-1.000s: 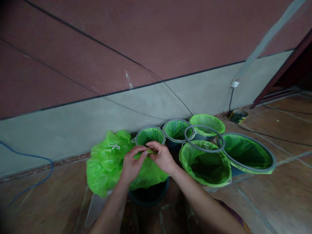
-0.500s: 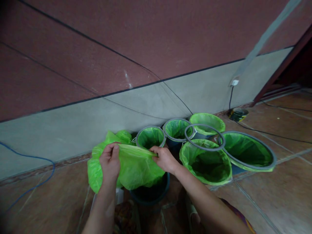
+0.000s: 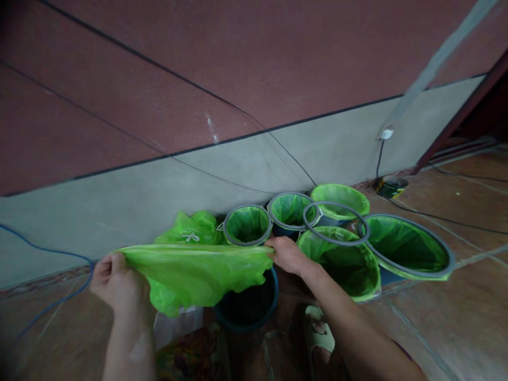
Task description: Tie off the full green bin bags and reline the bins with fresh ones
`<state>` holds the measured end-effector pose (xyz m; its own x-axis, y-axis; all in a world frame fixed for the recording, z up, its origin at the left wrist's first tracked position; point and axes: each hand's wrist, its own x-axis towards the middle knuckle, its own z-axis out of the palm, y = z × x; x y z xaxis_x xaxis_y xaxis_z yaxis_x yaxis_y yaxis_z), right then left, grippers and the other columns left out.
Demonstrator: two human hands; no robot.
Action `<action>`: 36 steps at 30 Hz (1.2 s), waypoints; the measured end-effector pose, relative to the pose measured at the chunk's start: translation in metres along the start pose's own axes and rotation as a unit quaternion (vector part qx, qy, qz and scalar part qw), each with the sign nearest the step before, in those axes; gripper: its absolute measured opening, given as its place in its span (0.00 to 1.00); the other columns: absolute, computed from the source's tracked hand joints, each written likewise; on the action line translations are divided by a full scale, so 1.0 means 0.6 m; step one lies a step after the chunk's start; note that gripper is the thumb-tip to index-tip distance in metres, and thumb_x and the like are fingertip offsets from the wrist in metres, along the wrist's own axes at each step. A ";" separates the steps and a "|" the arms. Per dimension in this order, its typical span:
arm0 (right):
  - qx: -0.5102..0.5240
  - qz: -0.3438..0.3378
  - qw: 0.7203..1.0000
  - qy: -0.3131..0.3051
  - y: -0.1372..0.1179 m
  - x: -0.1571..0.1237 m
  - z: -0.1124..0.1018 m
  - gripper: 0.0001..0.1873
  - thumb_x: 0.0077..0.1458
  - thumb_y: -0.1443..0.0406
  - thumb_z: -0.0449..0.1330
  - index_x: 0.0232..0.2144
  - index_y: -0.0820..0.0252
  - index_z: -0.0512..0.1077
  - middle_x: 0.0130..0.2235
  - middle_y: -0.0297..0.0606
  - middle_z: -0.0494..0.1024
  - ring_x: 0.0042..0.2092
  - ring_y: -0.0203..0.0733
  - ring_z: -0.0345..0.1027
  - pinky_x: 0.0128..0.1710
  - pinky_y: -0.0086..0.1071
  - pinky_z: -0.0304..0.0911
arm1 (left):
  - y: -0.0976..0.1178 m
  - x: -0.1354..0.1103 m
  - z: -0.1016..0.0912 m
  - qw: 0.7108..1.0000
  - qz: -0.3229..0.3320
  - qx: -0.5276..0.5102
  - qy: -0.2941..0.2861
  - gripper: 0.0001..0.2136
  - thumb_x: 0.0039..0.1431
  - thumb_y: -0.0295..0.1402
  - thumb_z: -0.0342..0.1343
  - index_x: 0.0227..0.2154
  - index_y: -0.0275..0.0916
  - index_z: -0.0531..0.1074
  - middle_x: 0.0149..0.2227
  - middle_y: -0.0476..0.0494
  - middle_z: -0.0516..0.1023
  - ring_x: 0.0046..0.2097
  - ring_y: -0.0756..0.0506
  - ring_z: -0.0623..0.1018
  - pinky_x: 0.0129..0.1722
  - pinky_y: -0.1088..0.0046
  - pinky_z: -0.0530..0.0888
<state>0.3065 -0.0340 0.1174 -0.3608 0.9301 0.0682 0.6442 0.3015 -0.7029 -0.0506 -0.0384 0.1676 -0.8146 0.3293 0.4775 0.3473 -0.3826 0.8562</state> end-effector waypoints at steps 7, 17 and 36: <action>0.240 0.003 0.967 0.080 0.013 0.008 -0.006 0.08 0.47 0.62 0.62 0.30 0.59 0.77 0.30 0.34 0.79 0.32 0.40 0.70 0.35 0.32 0.65 | -0.010 0.020 -0.028 0.986 -0.019 0.139 0.094 0.08 0.45 0.29 0.54 0.31 0.37 0.67 0.30 0.51 0.66 0.33 0.49 0.69 0.38 0.69 0.68; 0.356 -0.016 0.931 0.081 -0.041 0.013 0.024 0.09 0.47 0.61 0.64 0.31 0.59 0.75 0.31 0.34 0.79 0.33 0.39 0.71 0.35 0.32 0.65 | 0.078 -0.187 0.051 0.847 0.173 0.086 -0.495 0.20 0.54 0.34 0.58 0.51 0.42 0.68 0.49 0.41 0.74 0.52 0.41 0.71 0.56 0.59 0.63; 0.321 -0.007 0.947 -0.018 -0.033 0.010 0.012 0.13 0.49 0.64 0.63 0.39 0.59 0.74 0.35 0.34 0.77 0.37 0.39 0.70 0.39 0.33 0.64 | 0.066 -0.166 0.058 0.772 -0.216 -0.009 -0.598 0.10 0.52 0.40 0.57 0.23 0.39 0.71 0.19 0.55 0.65 0.23 0.53 0.62 0.24 0.78 0.59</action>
<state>0.2867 -0.0357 0.1264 -0.3963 0.9158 0.0643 0.1004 0.1129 -0.9885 0.0603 -0.0561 0.1609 0.1628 0.9867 -0.0029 0.1485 -0.0216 0.9887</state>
